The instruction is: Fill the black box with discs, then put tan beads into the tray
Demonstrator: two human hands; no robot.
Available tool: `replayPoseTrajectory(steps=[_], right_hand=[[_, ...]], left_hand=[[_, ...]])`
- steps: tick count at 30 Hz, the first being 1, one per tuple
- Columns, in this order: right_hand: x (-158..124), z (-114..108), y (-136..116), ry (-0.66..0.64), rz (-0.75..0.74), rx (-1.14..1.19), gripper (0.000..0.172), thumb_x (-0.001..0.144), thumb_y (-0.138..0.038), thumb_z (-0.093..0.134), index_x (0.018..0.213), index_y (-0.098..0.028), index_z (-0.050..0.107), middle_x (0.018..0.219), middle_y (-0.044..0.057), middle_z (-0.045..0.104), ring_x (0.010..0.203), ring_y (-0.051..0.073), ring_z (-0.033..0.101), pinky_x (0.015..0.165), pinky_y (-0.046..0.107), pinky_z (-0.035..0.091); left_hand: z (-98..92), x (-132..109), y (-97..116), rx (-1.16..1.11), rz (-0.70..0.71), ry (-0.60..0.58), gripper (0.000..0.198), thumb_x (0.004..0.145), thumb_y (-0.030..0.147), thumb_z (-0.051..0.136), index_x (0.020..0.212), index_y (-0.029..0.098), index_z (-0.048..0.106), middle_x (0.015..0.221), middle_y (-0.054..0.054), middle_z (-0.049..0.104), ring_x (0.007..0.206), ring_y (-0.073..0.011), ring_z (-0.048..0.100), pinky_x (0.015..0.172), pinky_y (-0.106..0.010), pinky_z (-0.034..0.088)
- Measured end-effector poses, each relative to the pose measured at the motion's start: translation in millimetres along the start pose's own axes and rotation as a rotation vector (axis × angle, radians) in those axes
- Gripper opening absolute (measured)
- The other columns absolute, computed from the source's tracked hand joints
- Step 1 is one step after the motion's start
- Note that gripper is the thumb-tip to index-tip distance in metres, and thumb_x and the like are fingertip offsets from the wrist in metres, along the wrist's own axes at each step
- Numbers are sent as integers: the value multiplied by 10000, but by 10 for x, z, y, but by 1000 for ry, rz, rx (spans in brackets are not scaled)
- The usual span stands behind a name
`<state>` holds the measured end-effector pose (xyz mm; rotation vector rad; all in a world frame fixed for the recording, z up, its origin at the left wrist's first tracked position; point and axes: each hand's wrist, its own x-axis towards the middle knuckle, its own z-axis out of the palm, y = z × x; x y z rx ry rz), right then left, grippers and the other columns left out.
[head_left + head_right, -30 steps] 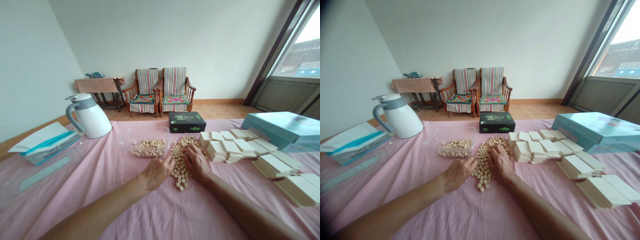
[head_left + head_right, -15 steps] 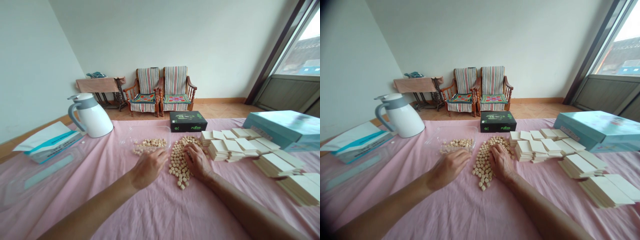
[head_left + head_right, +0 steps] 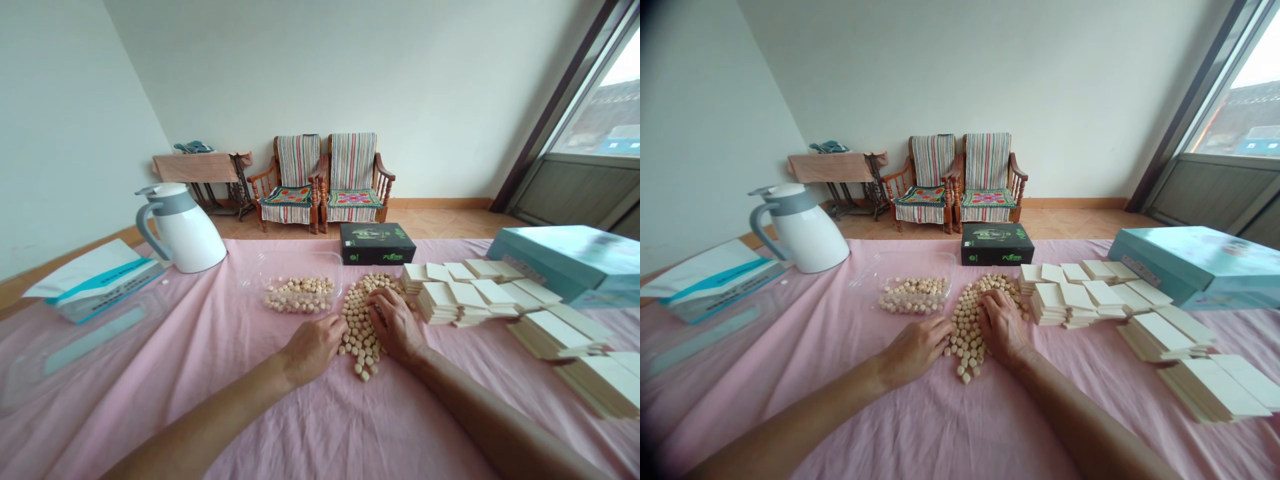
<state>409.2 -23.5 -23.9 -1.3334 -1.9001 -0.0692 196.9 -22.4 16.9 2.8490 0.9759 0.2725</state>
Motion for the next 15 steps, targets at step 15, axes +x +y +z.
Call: replayPoseTrajectory(steps=[15], right_hand=[[9, -23, -12, -2, -4, 6, 168, 883, -179, 439, 912, -188, 605, 995, 92, 597, 932, 211, 552, 831, 359, 466]], left_hand=[[-484, -83, -326, 68, -79, 651, 194, 907, 162, 456, 1056, 184, 579, 1051, -53, 640, 972, -157, 621, 828, -282, 528]])
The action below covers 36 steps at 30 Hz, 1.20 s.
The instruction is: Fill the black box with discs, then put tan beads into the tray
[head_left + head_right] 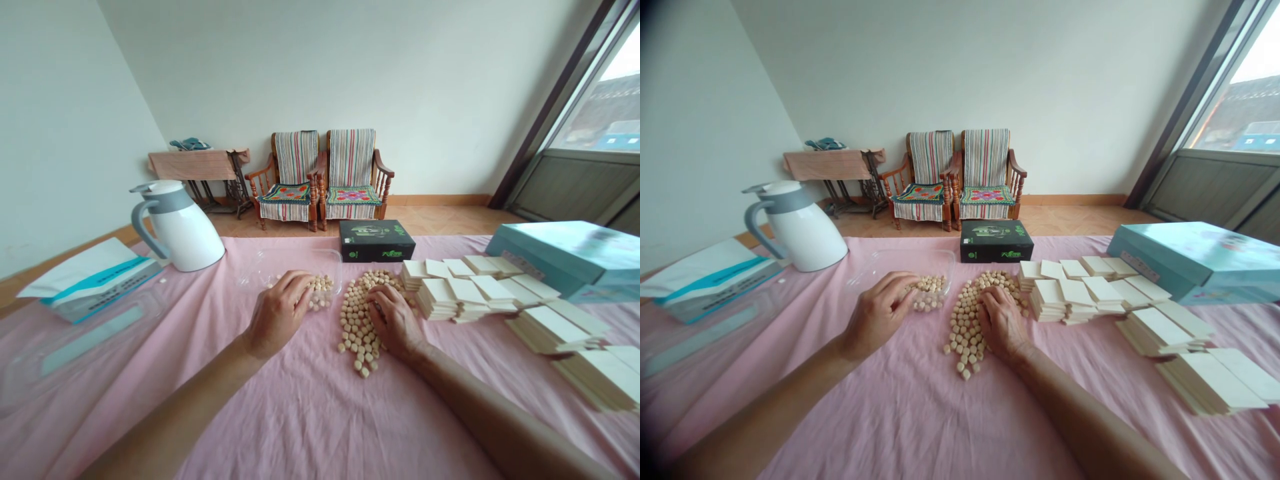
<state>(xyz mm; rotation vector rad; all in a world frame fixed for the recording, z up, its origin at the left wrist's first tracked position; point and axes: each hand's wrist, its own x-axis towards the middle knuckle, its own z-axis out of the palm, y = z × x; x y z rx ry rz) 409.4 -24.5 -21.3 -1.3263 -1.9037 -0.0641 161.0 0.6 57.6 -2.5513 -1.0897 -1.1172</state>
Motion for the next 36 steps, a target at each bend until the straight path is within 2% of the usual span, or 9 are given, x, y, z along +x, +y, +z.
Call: replayPoseTrajectory(steps=[6, 9, 12, 17, 21, 24, 28, 32, 36], right_hand=[[57, -133, -136, -63, -17, 48, 159, 884, -195, 470, 933, -184, 621, 997, 88, 607, 936, 206, 532, 845, 354, 414], [74, -225, -380, -266, -117, 109, 136, 877, -176, 496, 850, -202, 627, 904, 49, 626, 868, 170, 525, 820, 317, 383], [49, -247, -620, -469, -237, 58, 161, 885, -172, 495, 775, -197, 610, 829, 34, 628, 844, 158, 505, 835, 316, 336], [7, -178, -758, -560, -257, -47, 241, 909, -135, 432, 709, -171, 563, 758, 31, 607, 789, 144, 475, 834, 316, 299], [13, -183, -773, -526, -230, -25, 167, 845, -106, 496, 712, -170, 574, 762, 31, 598, 792, 151, 483, 818, 317, 317], [106, -245, -824, -395, -129, 81, 151, 804, -67, 497, 814, -174, 603, 814, 32, 593, 767, 142, 502, 752, 288, 364], [457, -257, -922, -181, -44, 251, 181, 804, -59, 481, 878, -169, 604, 833, 29, 577, 731, 113, 532, 688, 238, 416], [852, -84, -965, -139, -55, 289, 171, 793, -59, 492, 865, -159, 611, 789, 18, 574, 669, 97, 542, 653, 225, 438], [934, -21, -941, -92, 16, 368, 178, 814, -100, 506, 945, -154, 614, 876, 37, 613, 696, 93, 580, 671, 219, 459]], left_hand=[[-99, -287, -185, 28, -20, -39, 242, 893, 184, 483, 1124, 205, 555, 1117, -58, 617, 1042, -176, 594, 901, -297, 502], [-223, -401, -383, 116, -128, 110, 236, 861, 203, 531, 1093, 212, 575, 1084, -60, 604, 984, -190, 605, 891, -320, 503], [-290, -480, -572, 172, -190, 203, 291, 816, 244, 580, 1104, 202, 583, 1166, -94, 541, 1112, -253, 536, 991, -418, 442], [-180, -604, -770, 61, -264, 44, 434, 807, 305, 592, 1224, 212, 513, 1365, -120, 391, 1253, -287, 429, 1019, -470, 428], [-62, -672, -799, -45, -338, 49, 385, 852, 284, 533, 1226, 210, 484, 1395, -128, 376, 1279, -285, 410, 801, -364, 568], [-46, -688, -749, -49, -359, 95, 288, 864, 250, 508, 1149, 208, 527, 1359, -121, 409, 1203, -264, 487, 705, -305, 576], [-73, -689, -651, -42, -343, 111, 194, 859, 225, 513, 1043, 200, 567, 1296, -107, 440, 981, -198, 602, 662, -279, 564], [-90, -698, -609, -47, -316, 99, 167, 876, 232, 501, 1027, 196, 561, 1287, -103, 437, 845, -148, 616, 688, -287, 558], [-92, -709, -624, -42, -286, 105, 145, 884, 226, 494, 1016, 194, 547, 1297, -101, 440, 840, -137, 610, 707, -280, 550]])
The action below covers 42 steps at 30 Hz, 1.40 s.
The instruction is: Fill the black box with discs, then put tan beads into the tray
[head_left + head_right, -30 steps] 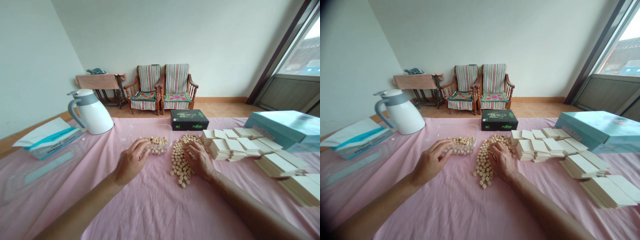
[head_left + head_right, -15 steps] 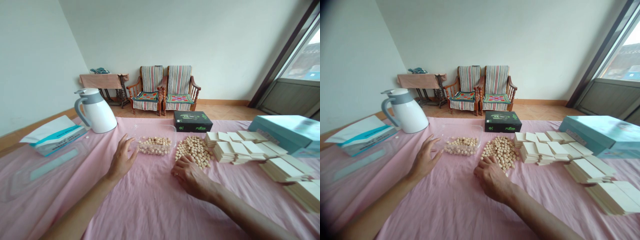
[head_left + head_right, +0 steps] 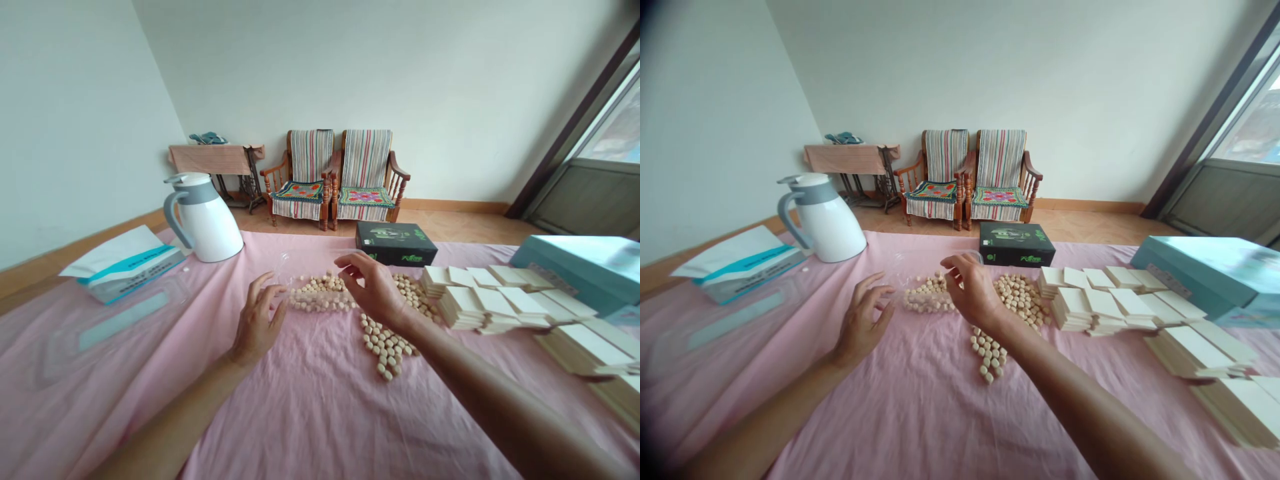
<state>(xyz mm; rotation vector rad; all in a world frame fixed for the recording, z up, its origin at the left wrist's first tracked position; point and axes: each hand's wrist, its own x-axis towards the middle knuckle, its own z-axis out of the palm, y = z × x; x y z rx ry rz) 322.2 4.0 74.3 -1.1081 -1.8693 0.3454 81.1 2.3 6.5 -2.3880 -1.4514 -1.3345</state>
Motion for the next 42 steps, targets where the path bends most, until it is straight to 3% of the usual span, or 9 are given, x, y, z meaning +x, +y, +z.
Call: replayPoseTrajectory(steps=[3, 8, 12, 15, 19, 26, 32, 38, 42], right_hand=[[-150, -135, 5, -23, 33, -55, 157, 817, -110, 506, 886, -174, 631, 779, 3, 624, 661, 93, 567, 640, 209, 433], [-435, -346, 27, -301, 46, -289, 156, 774, -58, 513, 742, -170, 617, 725, 2, 615, 673, 104, 548, 638, 215, 377], [-551, -312, 35, -553, 87, -547, 209, 791, -41, 461, 658, -150, 580, 732, 48, 620, 671, 127, 553, 616, 242, 344], [-585, -226, 44, -636, 95, -663, 183, 794, -42, 458, 721, -141, 593, 790, 75, 640, 685, 149, 573, 591, 258, 326], [-579, -127, 84, -649, 110, -692, 176, 815, -65, 451, 779, -144, 604, 832, 86, 648, 728, 166, 595, 611, 265, 339], [-574, -141, 98, -613, 160, -615, 137, 770, -75, 483, 755, -145, 600, 810, 77, 640, 721, 155, 577, 612, 258, 337], [-310, -206, -67, -379, 16, -253, 158, 749, -49, 487, 783, -164, 589, 737, 5, 584, 647, 93, 521, 615, 214, 372], [-26, -117, -197, -90, -8, -48, 168, 798, -87, 517, 924, -159, 601, 847, 20, 606, 688, 86, 571, 659, 213, 438], [-190, -221, -127, -180, 20, -191, 130, 816, -90, 508, 773, -169, 603, 704, -10, 598, 631, 94, 553, 609, 213, 404]], left_hand=[[6, 12, -21, 0, 12, -14, 129, 884, 211, 491, 1003, 195, 536, 1323, -96, 449, 904, -151, 612, 696, -258, 546], [9, 54, -53, 42, 86, -19, 51, 882, 228, 510, 897, 190, 541, 1188, -84, 565, 988, -188, 600, 796, -294, 527], [-34, 73, -72, 86, 87, -9, 68, 880, 248, 523, 861, 187, 545, 1099, -77, 599, 931, -180, 610, 824, -308, 510], [-84, 88, -76, 72, 94, -24, 91, 883, 256, 514, 834, 187, 548, 1049, -73, 608, 882, -167, 611, 785, -291, 508], [-112, 98, -77, 36, 102, -33, 101, 885, 252, 499, 822, 187, 544, 1024, -73, 607, 855, -160, 603, 718, -270, 505], [-73, 74, -105, 27, 90, -44, 81, 884, 249, 503, 844, 190, 542, 1055, -72, 596, 889, -168, 598, 781, -291, 501], [-63, 73, -82, 22, 98, -52, 91, 894, 251, 494, 850, 187, 541, 1066, -71, 579, 913, -168, 593, 823, -298, 495], [-75, 70, -94, 17, 91, -72, 84, 891, 247, 492, 865, 190, 548, 1081, -74, 577, 929, -174, 592, 827, -301, 498], [-66, 67, -98, 14, 90, -69, 79, 886, 243, 494, 859, 195, 550, 1081, -71, 578, 921, -174, 597, 829, -306, 504]])
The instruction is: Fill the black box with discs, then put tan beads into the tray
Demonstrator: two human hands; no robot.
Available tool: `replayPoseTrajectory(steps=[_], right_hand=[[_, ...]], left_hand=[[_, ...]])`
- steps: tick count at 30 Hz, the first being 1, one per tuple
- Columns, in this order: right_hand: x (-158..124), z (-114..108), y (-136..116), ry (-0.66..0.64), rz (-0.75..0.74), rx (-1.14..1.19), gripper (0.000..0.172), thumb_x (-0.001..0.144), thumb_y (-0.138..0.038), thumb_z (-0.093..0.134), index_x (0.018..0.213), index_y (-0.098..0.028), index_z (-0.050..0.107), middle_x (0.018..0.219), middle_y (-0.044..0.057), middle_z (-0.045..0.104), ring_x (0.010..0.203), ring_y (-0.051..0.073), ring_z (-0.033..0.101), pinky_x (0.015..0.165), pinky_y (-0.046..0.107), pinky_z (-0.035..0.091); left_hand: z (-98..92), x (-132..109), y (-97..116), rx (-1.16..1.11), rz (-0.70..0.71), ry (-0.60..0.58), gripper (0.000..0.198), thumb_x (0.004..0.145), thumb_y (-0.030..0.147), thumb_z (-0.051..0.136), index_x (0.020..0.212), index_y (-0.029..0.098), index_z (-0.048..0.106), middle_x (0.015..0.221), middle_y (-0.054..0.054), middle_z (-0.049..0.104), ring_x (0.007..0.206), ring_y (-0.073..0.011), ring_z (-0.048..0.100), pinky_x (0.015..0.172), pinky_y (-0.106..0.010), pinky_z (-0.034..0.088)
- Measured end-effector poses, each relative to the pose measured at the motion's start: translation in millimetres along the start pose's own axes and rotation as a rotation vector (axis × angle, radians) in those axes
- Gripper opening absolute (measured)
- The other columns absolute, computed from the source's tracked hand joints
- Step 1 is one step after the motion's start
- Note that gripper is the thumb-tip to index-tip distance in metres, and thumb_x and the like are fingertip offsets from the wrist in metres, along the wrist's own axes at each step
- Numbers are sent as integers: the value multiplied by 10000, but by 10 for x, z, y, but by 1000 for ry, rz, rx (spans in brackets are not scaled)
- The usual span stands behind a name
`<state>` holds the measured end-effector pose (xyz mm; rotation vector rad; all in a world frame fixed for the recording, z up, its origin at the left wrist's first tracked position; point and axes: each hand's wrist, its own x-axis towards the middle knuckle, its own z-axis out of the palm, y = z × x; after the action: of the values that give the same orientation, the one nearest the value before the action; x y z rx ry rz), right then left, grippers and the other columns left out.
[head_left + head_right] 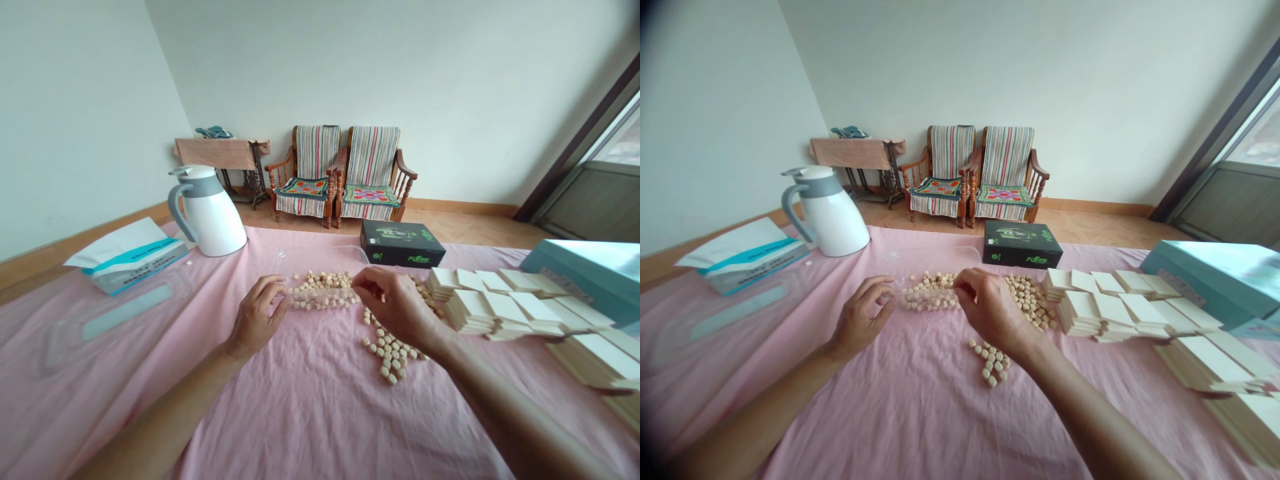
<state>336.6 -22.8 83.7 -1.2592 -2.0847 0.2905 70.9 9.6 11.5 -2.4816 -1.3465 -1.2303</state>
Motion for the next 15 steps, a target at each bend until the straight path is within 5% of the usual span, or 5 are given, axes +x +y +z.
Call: replayPoseTrajectory(steps=[6, 15], right_hand=[[-289, 110, 125, -501, -49, -466, 215, 795, -1, 455, 767, -144, 614, 829, 74, 629, 706, 166, 602, 606, 269, 403], [-266, 162, -95, -592, -25, -764, 318, 829, 7, 380, 984, -110, 632, 1027, 162, 597, 786, 223, 622, 609, 314, 451]], left_hand=[[13, 2, 8, 3, 9, 16, 65, 884, 233, 497, 857, 196, 543, 1072, -74, 581, 930, -178, 592, 837, -317, 506], [8, 7, 14, 19, 6, 10, 63, 877, 230, 502, 858, 194, 550, 1071, -73, 586, 917, -180, 600, 827, -320, 514]])
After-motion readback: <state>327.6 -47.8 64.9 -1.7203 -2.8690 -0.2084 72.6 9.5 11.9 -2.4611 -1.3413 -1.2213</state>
